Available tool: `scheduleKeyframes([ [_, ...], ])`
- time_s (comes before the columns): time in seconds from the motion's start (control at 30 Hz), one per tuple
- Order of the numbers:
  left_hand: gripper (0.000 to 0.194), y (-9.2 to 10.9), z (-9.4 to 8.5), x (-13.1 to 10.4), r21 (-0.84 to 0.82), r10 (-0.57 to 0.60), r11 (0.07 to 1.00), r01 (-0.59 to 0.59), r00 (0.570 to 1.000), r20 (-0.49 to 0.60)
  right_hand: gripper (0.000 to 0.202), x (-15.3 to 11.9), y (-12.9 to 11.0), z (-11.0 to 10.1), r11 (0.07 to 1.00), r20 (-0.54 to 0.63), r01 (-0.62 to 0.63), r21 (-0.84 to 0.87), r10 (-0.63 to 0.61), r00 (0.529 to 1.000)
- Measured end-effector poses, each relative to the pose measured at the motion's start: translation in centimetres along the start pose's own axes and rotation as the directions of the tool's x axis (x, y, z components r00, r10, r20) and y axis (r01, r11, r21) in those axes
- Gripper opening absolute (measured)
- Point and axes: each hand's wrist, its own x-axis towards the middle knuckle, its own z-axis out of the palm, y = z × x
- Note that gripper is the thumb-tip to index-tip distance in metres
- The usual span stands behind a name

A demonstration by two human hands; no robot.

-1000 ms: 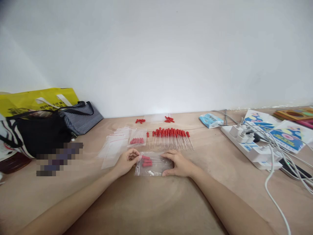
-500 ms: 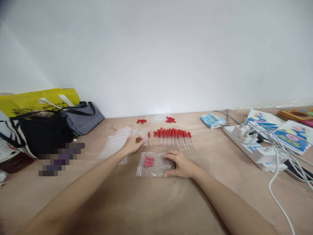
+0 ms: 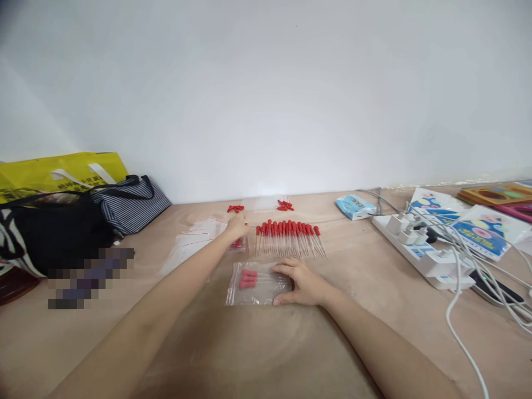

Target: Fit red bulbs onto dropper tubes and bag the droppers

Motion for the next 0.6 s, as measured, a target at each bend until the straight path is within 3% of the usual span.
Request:
scheduleKeyframes([
  [0.1,0.023,-0.6,-2.4,-1.8,-0.118,0.076,0.989,-0.084,0.994,-0.073,0.071,0.0,-0.1,0.0,1.0,-0.003,-0.004,-0.001,0.004,1.0],
  [0.23,0.028,-3.4,-5.8,-6.5,-0.284,0.078,0.951,-0.118,0.986,-0.147,0.071,-0.1,-0.1,0.0,1.0,-0.012,-0.001,0.006,0.002,1.0],
  [0.3,0.029,-5.1,-6.8,-8.7,-0.517,0.021,0.845,-0.138,0.974,-0.226,0.071,-0.1,0.0,0.1,1.0,-0.018,-0.005,0.007,0.005,1.0],
  [0.43,0.036,-7.2,-6.9,-11.5,-0.661,-0.101,0.741,-0.115,0.955,-0.279,0.07,-0.2,0.0,0.2,1.0,-0.019,-0.01,0.007,0.01,1.0],
  [0.6,0.038,-7.1,-5.8,-12.7,-0.71,-0.148,0.697,-0.099,0.949,-0.278,0.069,-0.2,0.0,0.2,1.0,-0.019,-0.009,0.005,0.009,1.0],
])
